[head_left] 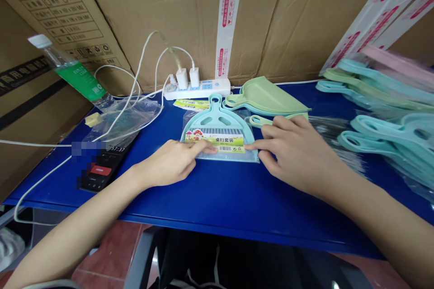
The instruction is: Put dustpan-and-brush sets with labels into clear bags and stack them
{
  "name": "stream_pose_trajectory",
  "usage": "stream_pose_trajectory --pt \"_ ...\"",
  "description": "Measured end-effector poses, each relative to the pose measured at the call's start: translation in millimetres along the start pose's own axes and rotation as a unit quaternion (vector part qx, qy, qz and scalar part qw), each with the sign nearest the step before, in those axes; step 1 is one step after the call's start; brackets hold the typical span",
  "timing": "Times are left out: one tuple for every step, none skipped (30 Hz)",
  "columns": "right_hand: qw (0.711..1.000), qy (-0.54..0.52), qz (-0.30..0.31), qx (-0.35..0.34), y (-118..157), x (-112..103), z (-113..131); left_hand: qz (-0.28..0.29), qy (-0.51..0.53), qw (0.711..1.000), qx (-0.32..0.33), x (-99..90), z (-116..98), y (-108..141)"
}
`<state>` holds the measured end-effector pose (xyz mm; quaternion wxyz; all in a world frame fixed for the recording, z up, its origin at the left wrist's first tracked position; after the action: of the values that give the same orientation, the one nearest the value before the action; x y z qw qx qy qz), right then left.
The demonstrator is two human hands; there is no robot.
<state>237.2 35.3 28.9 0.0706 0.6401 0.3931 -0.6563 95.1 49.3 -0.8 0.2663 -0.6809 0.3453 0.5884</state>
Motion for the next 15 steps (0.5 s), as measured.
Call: stream_pose_trajectory --pt "1.000 0.003 0.001 0.000 0.0 -0.1 -0.4 0.001 -0.002 1.000 -0.001 0.1 0.3 0.0" --pt "1.000 0.005 0.002 0.001 0.0 -0.1 -1.1 0.002 -0.004 1.000 -0.002 0.0 0.2 0.1" --pt "1.000 0.005 0.004 0.003 0.1 0.0 -1.8 0.002 -0.006 1.000 -0.002 -0.1 0.0 0.0" --pt "1.000 0.002 0.007 0.003 0.1 0.6 -2.4 0.002 -0.009 1.000 -0.003 -0.3 -0.5 -0.1" --pt "1.000 -0.004 0.011 0.003 0.0 1.5 -2.9 0.003 -0.013 1.000 -0.003 -0.3 -1.3 -0.2" --pt "1.000 -0.014 0.015 0.001 -0.1 2.5 -3.3 0.001 -0.019 1.000 -0.002 -0.5 -2.5 -0.4" --pt "1.000 -0.025 0.018 0.000 -0.4 3.6 -3.7 -0.003 -0.029 1.000 -0.002 -0.7 -3.7 -0.6" --pt "0.999 -0.038 0.021 -0.001 -0.7 4.6 -4.2 -0.007 -0.042 0.999 -0.001 -0.9 -5.2 -0.7" --pt "0.999 -0.048 0.022 0.000 -1.1 5.4 -4.7 -0.014 -0.057 0.998 0.003 -1.0 -7.0 -0.8" --pt "0.998 -0.055 0.020 0.003 -1.6 5.8 -5.3 -0.022 -0.074 0.997 0.008 -1.1 -9.0 -0.7" --pt "0.998 -0.060 0.018 0.006 -2.0 6.0 -5.8 -0.030 -0.091 0.995 0.013 -1.1 -11.0 -0.6" --pt "0.998 -0.062 0.015 0.008 -2.4 6.1 -5.9 -0.038 -0.105 0.994 0.020 -1.1 -12.9 -0.3" --pt "0.998 -0.063 0.012 0.011 -2.8 6.0 -5.8 -0.045 -0.114 0.992 0.027 -0.9 -14.5 0.1" --pt "0.998 -0.064 0.010 0.012 -3.1 6.0 -5.4 -0.053 -0.118 0.991 0.034 -1.1 -15.7 0.5" --pt "0.998 -0.066 0.009 0.013 -3.3 6.1 -5.0 -0.059 -0.116 0.991 0.038 -1.5 -16.3 0.9"
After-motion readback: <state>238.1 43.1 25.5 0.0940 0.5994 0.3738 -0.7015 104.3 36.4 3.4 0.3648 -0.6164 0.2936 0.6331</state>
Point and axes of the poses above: each hand's wrist, its own y-axis away from the middle knuckle, its own x-axis out of the palm, z = x × y, the point moved 9 cm from there along -y, towards the middle knuckle
